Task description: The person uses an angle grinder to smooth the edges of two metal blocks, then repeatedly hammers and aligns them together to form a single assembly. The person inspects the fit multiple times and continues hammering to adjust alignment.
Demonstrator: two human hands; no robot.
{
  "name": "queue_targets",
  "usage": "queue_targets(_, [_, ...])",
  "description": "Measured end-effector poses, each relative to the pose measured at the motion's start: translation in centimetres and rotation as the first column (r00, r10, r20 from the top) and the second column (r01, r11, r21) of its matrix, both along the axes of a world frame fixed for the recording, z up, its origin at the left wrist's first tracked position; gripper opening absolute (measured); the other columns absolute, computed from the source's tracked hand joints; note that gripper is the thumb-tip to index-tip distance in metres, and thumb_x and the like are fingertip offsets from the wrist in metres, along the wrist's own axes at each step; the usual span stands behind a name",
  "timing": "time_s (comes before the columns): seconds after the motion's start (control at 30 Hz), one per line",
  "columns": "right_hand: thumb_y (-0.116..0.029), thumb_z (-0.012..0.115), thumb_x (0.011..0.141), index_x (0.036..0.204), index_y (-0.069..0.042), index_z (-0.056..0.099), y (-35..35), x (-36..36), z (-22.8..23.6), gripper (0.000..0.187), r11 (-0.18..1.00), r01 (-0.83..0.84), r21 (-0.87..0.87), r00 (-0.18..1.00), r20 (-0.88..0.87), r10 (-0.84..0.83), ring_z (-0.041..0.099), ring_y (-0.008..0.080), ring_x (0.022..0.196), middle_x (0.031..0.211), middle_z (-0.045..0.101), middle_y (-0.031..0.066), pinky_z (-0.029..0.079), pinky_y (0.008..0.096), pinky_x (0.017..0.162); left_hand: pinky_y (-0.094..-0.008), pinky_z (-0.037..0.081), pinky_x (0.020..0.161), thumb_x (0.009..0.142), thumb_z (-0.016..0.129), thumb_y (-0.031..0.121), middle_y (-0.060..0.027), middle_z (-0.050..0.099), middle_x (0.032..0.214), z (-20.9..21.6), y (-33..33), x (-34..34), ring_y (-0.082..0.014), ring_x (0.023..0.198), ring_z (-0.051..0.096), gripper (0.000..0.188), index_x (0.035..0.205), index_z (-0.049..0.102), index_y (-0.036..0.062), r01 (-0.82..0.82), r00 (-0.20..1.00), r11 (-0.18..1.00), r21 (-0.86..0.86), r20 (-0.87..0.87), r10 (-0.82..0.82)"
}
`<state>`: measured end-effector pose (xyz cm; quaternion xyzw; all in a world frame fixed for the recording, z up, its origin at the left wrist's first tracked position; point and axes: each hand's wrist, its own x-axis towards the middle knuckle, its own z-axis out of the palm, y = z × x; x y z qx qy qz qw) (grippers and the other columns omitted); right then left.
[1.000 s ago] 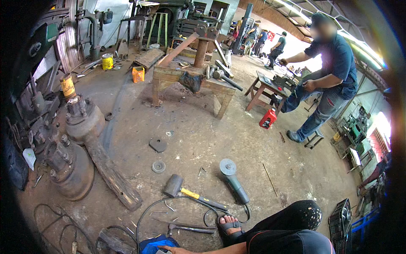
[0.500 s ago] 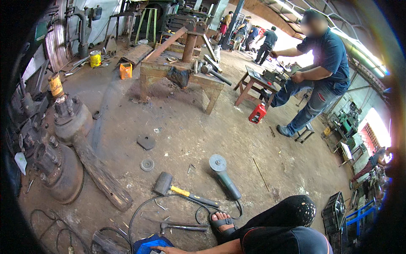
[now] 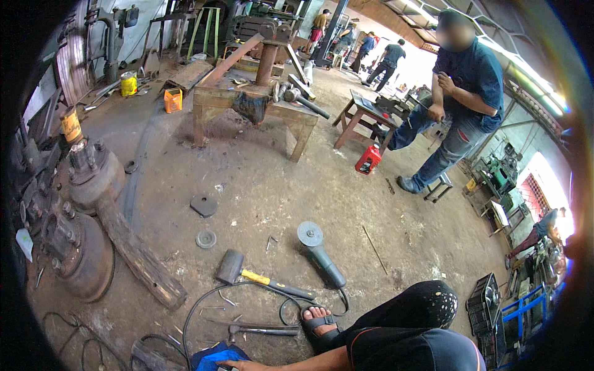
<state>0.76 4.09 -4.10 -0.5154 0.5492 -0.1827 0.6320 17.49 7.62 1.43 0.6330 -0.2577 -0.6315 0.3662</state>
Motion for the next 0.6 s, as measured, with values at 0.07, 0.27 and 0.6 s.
queue_targets(0.07, [-0.008,0.065,0.083,0.165,-0.014,0.026,-0.1,-0.1,0.3,0.091,0.993,0.009,0.114,0.993,0.112,-0.021,0.064,0.0415,0.12,0.133,0.061,0.0337,0.051,0.0466,0.101,-0.0466,0.044,0.111,0.09,0.078,0.029,-0.0223,0.049,0.152,-0.1,0.1,0.1,-0.0343,0.134,0.052,0.086,0.158,0.036,-0.0019,0.017,0.999,0.999,-0.048,0.044,-0.015])
queue_targets(0.27, [-0.006,0.064,0.082,0.164,-0.013,0.028,-0.4,0.0,-0.2,0.09,0.999,0.027,0.034,0.983,0.18,-0.033,0.063,0.0424,0.123,0.136,0.06,0.032,0.05,0.0465,0.104,-0.0454,0.041,0.113,0.09,0.074,0.022,-0.0235,0.047,0.153,0.0,0.1,0.3,-0.0354,0.137,0.049,0.084,0.159,0.034,-0.0029,0.039,0.999,0.998,-0.04,0.03,-0.038])
queue_targets(0.6, [-0.009,0.062,0.084,0.164,-0.011,0.027,0.6,0.5,-1.7,0.088,0.997,0.042,0.066,0.997,-0.066,-0.037,0.063,0.0423,0.124,0.136,0.061,0.03,0.05,0.0454,0.107,-0.0458,0.041,0.114,0.088,0.069,0.014,-0.0226,0.046,0.155,-1.4,0.3,1.3,-0.0368,0.139,0.047,0.082,0.16,0.032,-0.0018,0.139,0.985,0.99,-0.015,0.109,-0.137])
